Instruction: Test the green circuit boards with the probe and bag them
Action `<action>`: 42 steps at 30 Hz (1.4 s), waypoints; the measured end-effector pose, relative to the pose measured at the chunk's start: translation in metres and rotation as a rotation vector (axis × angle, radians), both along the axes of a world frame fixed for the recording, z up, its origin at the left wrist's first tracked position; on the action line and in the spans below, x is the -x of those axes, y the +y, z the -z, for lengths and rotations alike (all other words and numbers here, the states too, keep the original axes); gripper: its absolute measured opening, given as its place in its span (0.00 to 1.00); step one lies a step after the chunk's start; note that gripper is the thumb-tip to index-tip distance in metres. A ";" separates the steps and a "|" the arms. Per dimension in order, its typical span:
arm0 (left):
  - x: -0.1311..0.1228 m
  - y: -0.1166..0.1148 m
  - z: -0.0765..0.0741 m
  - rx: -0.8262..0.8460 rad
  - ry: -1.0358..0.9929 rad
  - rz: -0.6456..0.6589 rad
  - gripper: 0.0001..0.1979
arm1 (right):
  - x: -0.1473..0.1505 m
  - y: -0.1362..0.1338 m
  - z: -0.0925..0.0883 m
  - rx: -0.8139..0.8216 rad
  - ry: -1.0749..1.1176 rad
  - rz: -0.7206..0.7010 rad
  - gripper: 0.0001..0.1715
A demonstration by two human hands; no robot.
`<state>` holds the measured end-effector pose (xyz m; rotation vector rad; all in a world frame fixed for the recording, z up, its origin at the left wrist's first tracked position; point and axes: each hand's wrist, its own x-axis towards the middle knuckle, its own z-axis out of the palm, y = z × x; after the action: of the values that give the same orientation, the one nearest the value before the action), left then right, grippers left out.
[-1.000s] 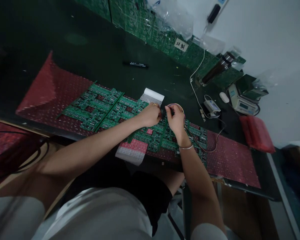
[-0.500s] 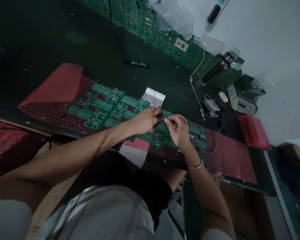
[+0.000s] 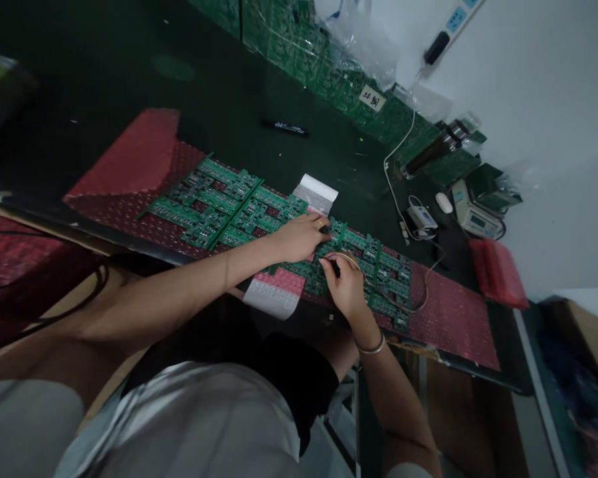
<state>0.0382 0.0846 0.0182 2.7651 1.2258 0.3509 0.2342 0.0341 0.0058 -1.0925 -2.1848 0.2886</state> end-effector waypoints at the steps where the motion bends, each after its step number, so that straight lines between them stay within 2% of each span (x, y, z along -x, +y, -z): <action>1: 0.000 0.000 0.001 0.007 -0.009 -0.001 0.21 | 0.000 -0.001 0.000 -0.018 -0.022 0.005 0.18; 6: -0.002 0.003 0.004 0.016 -0.039 -0.004 0.23 | 0.002 -0.002 0.003 -0.071 -0.142 0.037 0.22; 9: -0.001 -0.011 0.000 -0.002 -0.083 -0.017 0.21 | 0.002 0.000 0.004 -0.053 -0.100 0.036 0.21; 11: 0.003 -0.035 -0.005 -0.034 -0.170 -0.049 0.17 | 0.002 0.001 0.004 -0.024 -0.048 0.017 0.19; 15: 0.018 -0.102 -0.010 -0.061 -0.349 -0.065 0.11 | 0.001 0.003 0.005 -0.004 -0.002 0.001 0.18; 18: 0.025 -0.142 0.001 -0.076 -0.363 -0.063 0.08 | 0.001 0.004 0.005 -0.011 0.009 0.011 0.18; 20: 0.026 -0.155 0.013 -0.110 -0.338 -0.089 0.06 | 0.001 0.004 0.006 -0.021 0.015 0.012 0.17; 23: 0.023 -0.160 0.028 -0.164 -0.332 -0.124 0.07 | 0.001 0.004 0.006 -0.035 0.026 0.005 0.16; 25: 0.020 -0.159 0.032 -0.189 -0.355 -0.128 0.08 | 0.002 0.004 0.005 -0.037 0.035 0.000 0.15; 35: 0.018 -0.158 0.023 -0.189 -0.474 -0.125 0.12 | 0.002 0.004 0.005 -0.028 0.050 -0.005 0.16; 42: 0.019 -0.157 0.028 -0.180 -0.512 -0.129 0.10 | 0.002 0.003 0.004 -0.003 0.046 -0.001 0.16</action>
<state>0.0197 -0.0724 -0.0098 2.4863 1.2769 1.1458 0.2320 0.0367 0.0020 -1.0731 -2.1445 0.3076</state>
